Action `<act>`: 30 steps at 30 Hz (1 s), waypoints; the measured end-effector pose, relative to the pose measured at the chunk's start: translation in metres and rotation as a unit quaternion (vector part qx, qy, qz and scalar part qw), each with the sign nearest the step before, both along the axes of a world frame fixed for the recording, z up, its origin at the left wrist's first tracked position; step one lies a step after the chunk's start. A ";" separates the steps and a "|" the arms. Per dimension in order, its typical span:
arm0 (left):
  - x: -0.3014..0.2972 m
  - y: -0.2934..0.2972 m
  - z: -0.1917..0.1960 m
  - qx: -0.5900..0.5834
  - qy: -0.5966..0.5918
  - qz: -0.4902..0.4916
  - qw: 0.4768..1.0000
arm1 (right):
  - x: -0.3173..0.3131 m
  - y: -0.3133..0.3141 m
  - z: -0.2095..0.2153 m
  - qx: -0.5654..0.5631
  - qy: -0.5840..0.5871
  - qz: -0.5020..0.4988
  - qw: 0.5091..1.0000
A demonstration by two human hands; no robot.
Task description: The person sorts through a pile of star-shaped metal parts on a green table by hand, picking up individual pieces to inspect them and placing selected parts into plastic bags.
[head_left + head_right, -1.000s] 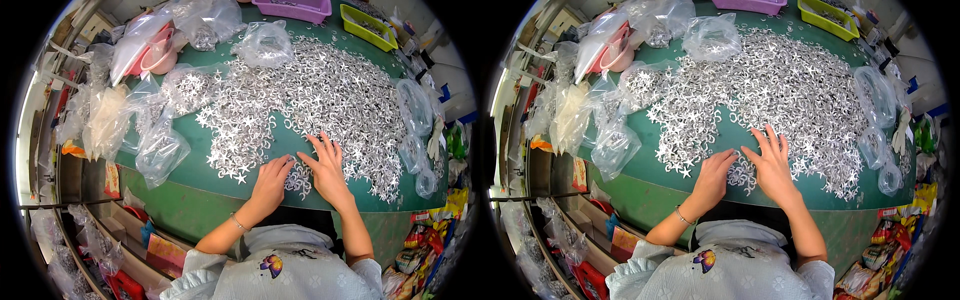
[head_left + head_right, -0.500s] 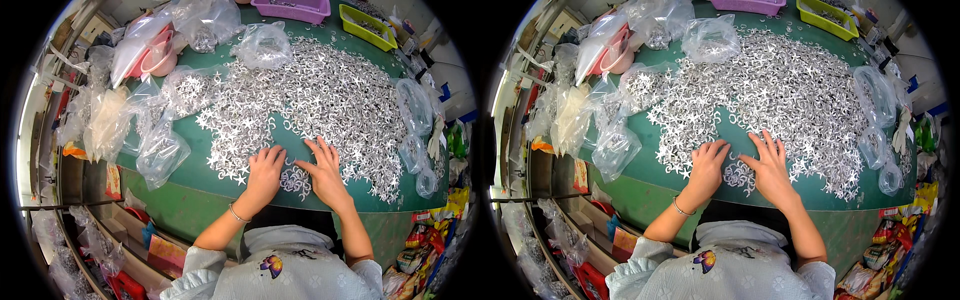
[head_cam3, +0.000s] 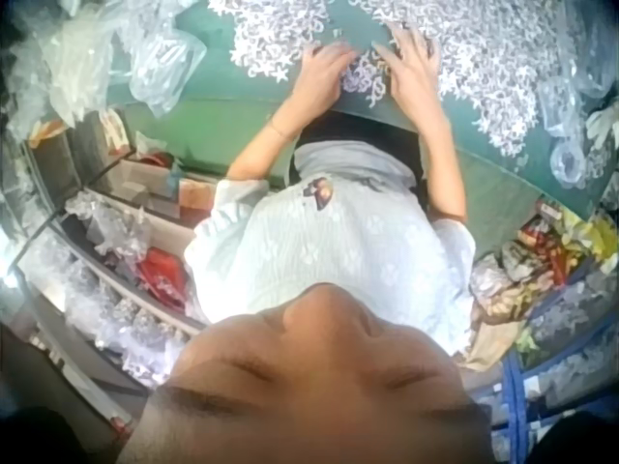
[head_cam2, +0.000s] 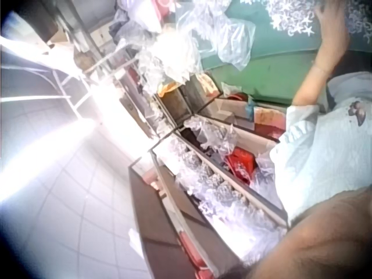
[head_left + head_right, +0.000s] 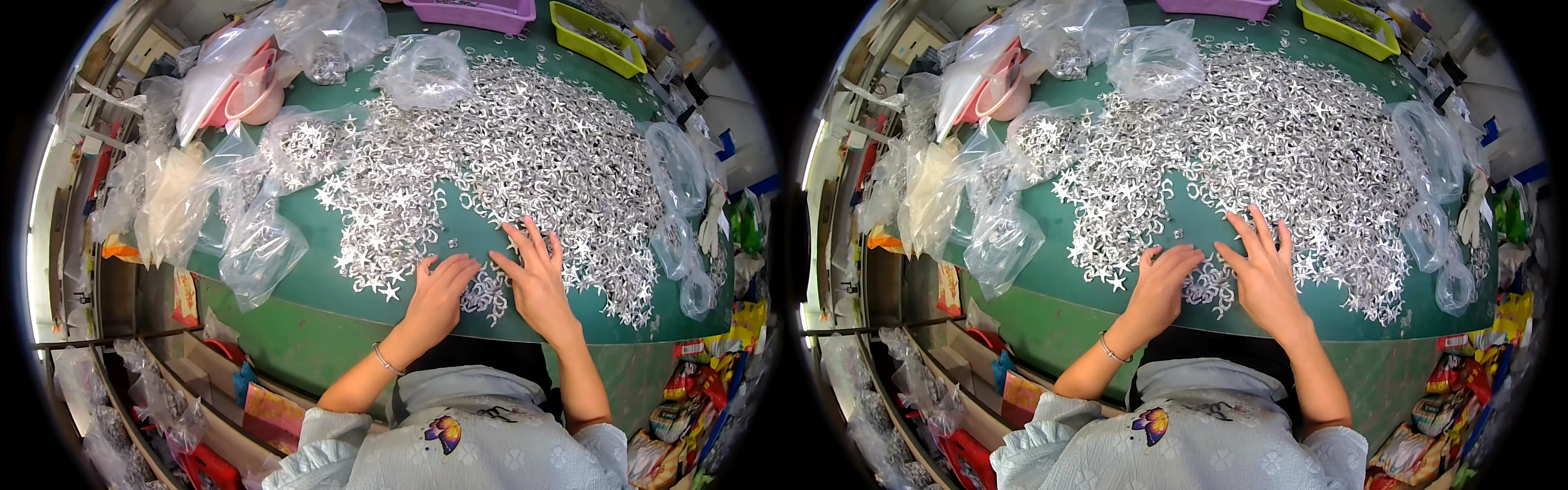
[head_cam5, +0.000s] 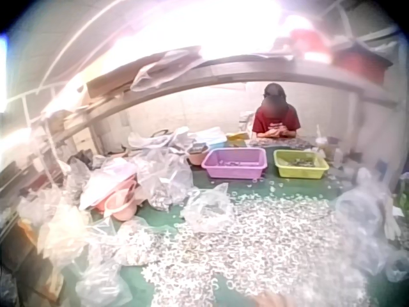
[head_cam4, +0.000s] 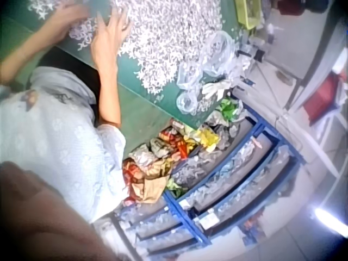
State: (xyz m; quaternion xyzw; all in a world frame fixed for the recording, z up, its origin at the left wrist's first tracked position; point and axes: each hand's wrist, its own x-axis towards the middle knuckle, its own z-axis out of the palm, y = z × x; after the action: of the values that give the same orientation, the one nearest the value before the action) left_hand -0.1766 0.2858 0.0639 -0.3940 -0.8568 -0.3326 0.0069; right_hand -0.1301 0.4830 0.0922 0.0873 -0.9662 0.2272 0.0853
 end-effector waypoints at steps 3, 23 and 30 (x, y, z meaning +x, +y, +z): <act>0.006 0.003 0.016 0.069 -0.011 0.051 0.996 | 0.006 0.004 0.005 0.025 -0.015 0.008 1.000; 0.065 0.001 -0.059 0.336 -0.885 -0.073 0.314 | 0.006 -0.020 -0.014 -0.108 -0.050 0.129 0.984; 0.062 0.000 -0.062 0.328 -0.886 -0.112 0.307 | 0.003 -0.020 -0.014 -0.085 -0.056 0.191 0.976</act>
State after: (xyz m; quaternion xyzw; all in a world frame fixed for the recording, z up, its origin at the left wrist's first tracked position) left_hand -0.1151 0.2856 0.0020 0.0799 -0.1163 -0.7330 -0.6654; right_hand -0.1268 0.4632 0.0782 0.2494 -0.9120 0.3255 -0.0067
